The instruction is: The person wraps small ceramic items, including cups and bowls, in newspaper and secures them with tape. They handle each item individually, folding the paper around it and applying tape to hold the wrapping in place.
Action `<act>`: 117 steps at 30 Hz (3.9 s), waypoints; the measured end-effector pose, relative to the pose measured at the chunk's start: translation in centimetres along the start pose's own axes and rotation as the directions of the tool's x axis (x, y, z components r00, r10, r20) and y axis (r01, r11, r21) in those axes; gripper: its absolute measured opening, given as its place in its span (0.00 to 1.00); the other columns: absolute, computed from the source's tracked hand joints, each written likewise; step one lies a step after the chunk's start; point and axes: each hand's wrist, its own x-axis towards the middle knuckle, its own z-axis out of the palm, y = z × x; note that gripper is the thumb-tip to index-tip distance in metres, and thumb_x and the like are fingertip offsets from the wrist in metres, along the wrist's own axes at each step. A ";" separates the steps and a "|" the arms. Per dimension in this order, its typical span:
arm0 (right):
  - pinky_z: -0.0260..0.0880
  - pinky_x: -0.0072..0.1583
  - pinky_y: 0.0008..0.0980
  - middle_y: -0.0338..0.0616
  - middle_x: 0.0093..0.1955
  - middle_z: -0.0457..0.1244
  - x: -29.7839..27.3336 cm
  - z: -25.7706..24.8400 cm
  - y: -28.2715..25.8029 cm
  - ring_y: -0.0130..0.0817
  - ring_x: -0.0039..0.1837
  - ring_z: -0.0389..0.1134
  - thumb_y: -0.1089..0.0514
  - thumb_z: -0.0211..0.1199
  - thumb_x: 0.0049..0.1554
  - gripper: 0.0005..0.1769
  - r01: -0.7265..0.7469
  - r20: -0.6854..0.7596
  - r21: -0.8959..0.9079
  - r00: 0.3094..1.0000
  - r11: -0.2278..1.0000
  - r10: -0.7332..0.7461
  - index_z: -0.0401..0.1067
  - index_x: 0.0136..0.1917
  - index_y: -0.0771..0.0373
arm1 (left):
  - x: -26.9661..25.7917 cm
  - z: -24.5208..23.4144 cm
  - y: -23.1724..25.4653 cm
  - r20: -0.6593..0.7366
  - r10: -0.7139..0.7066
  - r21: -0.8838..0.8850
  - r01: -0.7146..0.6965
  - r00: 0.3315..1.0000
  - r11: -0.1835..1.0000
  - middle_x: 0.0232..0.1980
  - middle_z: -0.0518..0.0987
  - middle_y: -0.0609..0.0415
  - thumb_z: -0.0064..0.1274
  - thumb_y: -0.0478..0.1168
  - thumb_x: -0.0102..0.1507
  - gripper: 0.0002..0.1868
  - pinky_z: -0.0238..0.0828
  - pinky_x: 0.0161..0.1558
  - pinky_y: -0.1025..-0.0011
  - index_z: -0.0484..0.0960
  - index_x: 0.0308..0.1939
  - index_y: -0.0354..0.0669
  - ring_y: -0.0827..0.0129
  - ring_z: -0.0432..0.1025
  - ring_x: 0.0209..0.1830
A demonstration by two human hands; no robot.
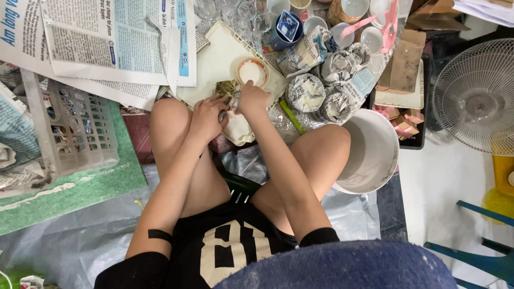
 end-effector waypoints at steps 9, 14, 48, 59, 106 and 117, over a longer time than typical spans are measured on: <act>0.63 0.65 0.47 0.47 0.48 0.72 -0.6 0.0 -2.0 0.41 0.53 0.74 0.36 0.82 0.35 0.56 -0.101 -0.152 -0.444 0.988 0.890 0.036 0.60 0.65 0.65 | -0.4 0.0 0.2 -0.040 0.061 0.028 -0.059 0.997 0.998 0.66 0.80 0.54 0.59 0.35 0.56 0.13 0.58 0.67 0.44 0.87 0.45 0.41 0.57 0.66 0.72; 0.70 0.55 0.44 0.47 0.48 0.70 -2.6 -2.8 2.6 0.42 0.50 0.72 0.31 0.83 0.32 0.51 0.060 -0.066 0.033 0.996 0.998 -0.057 0.67 0.57 0.64 | -0.7 0.1 0.3 -0.062 0.087 0.012 -0.086 0.994 0.996 0.67 0.79 0.51 0.58 0.38 0.59 0.11 0.59 0.67 0.46 0.86 0.44 0.41 0.56 0.66 0.73; 0.69 0.45 0.36 0.45 0.45 0.66 -7.6 0.6 7.5 0.41 0.41 0.67 0.58 0.72 0.55 0.18 0.403 -0.388 0.694 0.908 0.597 -0.162 0.66 0.53 0.62 | -0.8 0.9 1.6 0.100 0.029 0.041 -0.033 0.995 0.999 0.74 0.72 0.52 0.57 0.29 0.56 0.20 0.72 0.59 0.60 0.84 0.52 0.49 0.55 0.67 0.74; 0.75 0.61 0.31 0.48 0.65 0.58 4.8 4.5 5.0 0.37 0.64 0.71 0.74 0.55 0.62 0.22 0.609 -0.558 0.783 0.778 0.126 -0.289 0.58 0.67 0.64 | -0.3 1.5 -0.1 0.061 0.123 -0.009 -0.123 0.991 0.992 0.73 0.72 0.50 0.62 0.29 0.51 0.23 0.69 0.64 0.61 0.85 0.50 0.50 0.59 0.64 0.74; 0.70 0.47 0.40 0.41 0.41 0.71 -0.9 -1.2 4.7 0.41 0.45 0.73 0.57 0.71 0.53 0.20 0.452 -0.324 0.525 0.890 0.721 -0.322 0.68 0.56 0.58 | 3.4 4.1 -0.2 0.194 0.099 0.623 -0.200 0.976 0.756 0.48 0.84 0.52 0.54 0.32 0.59 0.14 0.78 0.35 0.66 0.81 0.49 0.42 0.62 0.81 0.36; 0.69 0.45 0.44 0.39 0.38 0.69 -0.4 -0.7 3.6 0.44 0.45 0.72 0.61 0.71 0.50 0.22 0.626 -0.417 0.317 0.767 0.712 -0.488 0.65 0.56 0.54 | 1.6 1.5 0.8 0.110 0.173 0.432 -0.204 0.979 0.878 0.74 0.71 0.51 0.55 0.29 0.49 0.21 0.78 0.39 0.65 0.79 0.48 0.40 0.57 0.80 0.38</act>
